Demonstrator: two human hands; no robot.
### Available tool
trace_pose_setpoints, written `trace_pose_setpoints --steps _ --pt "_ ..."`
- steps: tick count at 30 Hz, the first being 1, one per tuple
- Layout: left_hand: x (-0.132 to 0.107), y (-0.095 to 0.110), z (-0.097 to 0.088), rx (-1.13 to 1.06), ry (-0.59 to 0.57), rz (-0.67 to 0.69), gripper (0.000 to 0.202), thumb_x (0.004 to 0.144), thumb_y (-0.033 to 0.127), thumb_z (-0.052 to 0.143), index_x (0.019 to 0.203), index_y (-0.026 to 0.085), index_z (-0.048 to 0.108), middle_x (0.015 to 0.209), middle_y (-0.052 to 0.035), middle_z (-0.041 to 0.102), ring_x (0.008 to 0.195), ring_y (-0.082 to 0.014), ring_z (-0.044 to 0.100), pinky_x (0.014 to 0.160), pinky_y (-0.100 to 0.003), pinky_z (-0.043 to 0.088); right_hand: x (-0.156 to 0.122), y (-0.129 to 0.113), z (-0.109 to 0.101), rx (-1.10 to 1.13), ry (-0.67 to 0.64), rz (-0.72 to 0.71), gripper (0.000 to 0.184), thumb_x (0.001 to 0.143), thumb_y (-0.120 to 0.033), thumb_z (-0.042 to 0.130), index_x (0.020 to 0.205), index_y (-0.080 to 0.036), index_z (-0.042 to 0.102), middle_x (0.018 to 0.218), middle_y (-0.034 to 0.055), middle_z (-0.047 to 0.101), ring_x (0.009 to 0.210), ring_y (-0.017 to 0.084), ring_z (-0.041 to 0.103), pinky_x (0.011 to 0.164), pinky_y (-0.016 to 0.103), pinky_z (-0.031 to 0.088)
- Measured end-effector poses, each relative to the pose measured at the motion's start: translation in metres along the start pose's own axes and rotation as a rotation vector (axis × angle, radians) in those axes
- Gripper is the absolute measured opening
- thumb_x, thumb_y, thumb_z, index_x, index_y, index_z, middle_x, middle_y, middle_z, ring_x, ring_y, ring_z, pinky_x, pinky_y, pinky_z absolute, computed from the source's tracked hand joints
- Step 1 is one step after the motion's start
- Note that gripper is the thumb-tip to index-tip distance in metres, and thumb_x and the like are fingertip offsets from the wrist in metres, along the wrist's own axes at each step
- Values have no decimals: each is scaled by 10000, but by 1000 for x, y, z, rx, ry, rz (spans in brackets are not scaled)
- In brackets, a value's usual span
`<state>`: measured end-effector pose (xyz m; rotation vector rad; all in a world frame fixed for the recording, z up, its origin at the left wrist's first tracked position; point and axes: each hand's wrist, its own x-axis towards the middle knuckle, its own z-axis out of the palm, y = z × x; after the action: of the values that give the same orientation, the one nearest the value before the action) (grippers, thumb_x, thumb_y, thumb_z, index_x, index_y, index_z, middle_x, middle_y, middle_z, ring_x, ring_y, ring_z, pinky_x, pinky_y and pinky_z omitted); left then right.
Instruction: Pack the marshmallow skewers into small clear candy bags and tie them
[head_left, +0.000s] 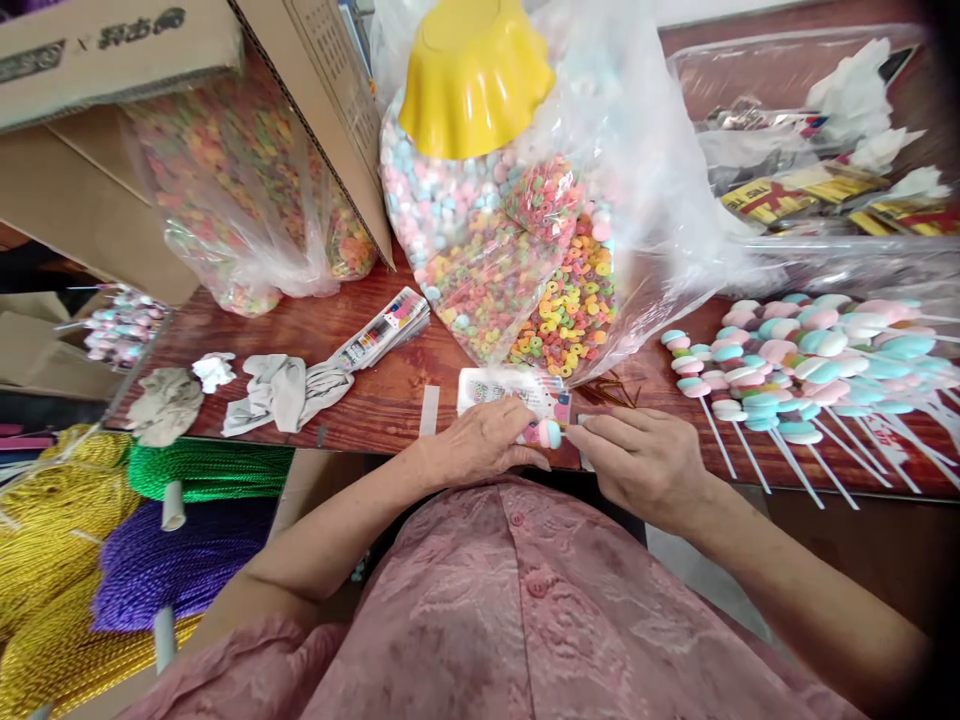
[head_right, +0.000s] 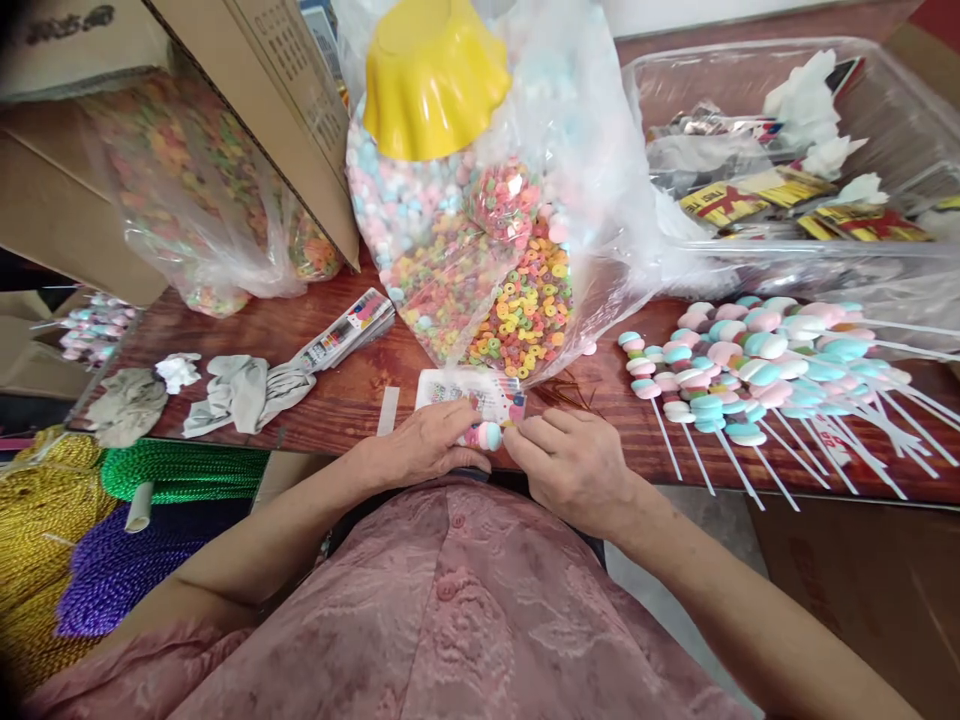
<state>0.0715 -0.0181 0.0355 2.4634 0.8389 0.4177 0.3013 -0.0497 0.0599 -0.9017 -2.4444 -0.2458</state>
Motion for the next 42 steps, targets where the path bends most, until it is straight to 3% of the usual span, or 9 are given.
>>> trace_pose_setpoints --steps 5,10,14,20,24,27,31,38,42 --pt "-5 -3 1 -49 -9 -141 390 905 557 537 902 168 495 836 -31 572 751 -172 537 670 -291 405 20 -4 11 28 -47 -39 207 854 -81 474 753 -177 627 669 18 606 609 132 482 566 309 289" --pt "-11 -5 -6 -14 26 -183 427 873 600 561 870 181 475 836 -28 572 762 -181 548 665 -294 410 25 5 10 207 -280 44 206 819 -43 459 755 -168 609 668 5 599 582 108 466 564 296 236" --pt "-6 -1 0 -35 -5 -160 326 921 495 550 881 180 476 866 -39 581 774 -183 558 672 -301 427 36 -5 13 344 -411 84 178 829 -58 459 786 -158 600 707 21 625 583 110 472 574 287 247" --pt "0 4 -1 -158 83 -229 242 924 409 552 883 173 516 854 -32 582 775 -170 533 698 -307 440 50 -12 13 269 -345 161 138 868 -116 468 846 -139 602 791 68 636 669 139 523 604 278 305" --pt "-1 5 -22 -471 149 -315 430 791 549 686 939 160 578 859 -15 592 775 -144 531 679 -268 433 43 13 1 289 -258 154 238 940 -185 431 781 -164 606 699 36 600 648 130 524 610 273 318" --pt "-4 1 -35 -849 21 -406 544 788 606 654 1100 162 613 825 -7 605 651 -93 520 556 -211 400 40 30 -6 371 -264 86 278 956 -172 402 781 -177 619 682 23 604 627 119 518 605 268 315" --pt "-6 -4 -38 -1111 -80 -614 479 717 584 725 842 125 671 610 22 560 452 -52 451 409 -176 334 47 37 -10 318 -248 5 292 963 -193 406 793 -187 643 679 22 605 623 118 502 607 273 303" --pt "3 8 -8 -1148 394 -662 419 627 526 803 654 134 660 497 37 544 397 -34 414 382 -157 281 61 16 9 159 -130 -89 279 880 -98 419 710 -174 627 641 33 584 597 137 484 595 303 311" --pt "7 4 -3 -1053 681 -663 397 660 535 779 725 153 693 532 47 544 435 -38 399 417 -173 303 56 10 21 440 114 251 221 904 -180 496 1060 -200 652 900 52 665 697 137 550 635 287 428"
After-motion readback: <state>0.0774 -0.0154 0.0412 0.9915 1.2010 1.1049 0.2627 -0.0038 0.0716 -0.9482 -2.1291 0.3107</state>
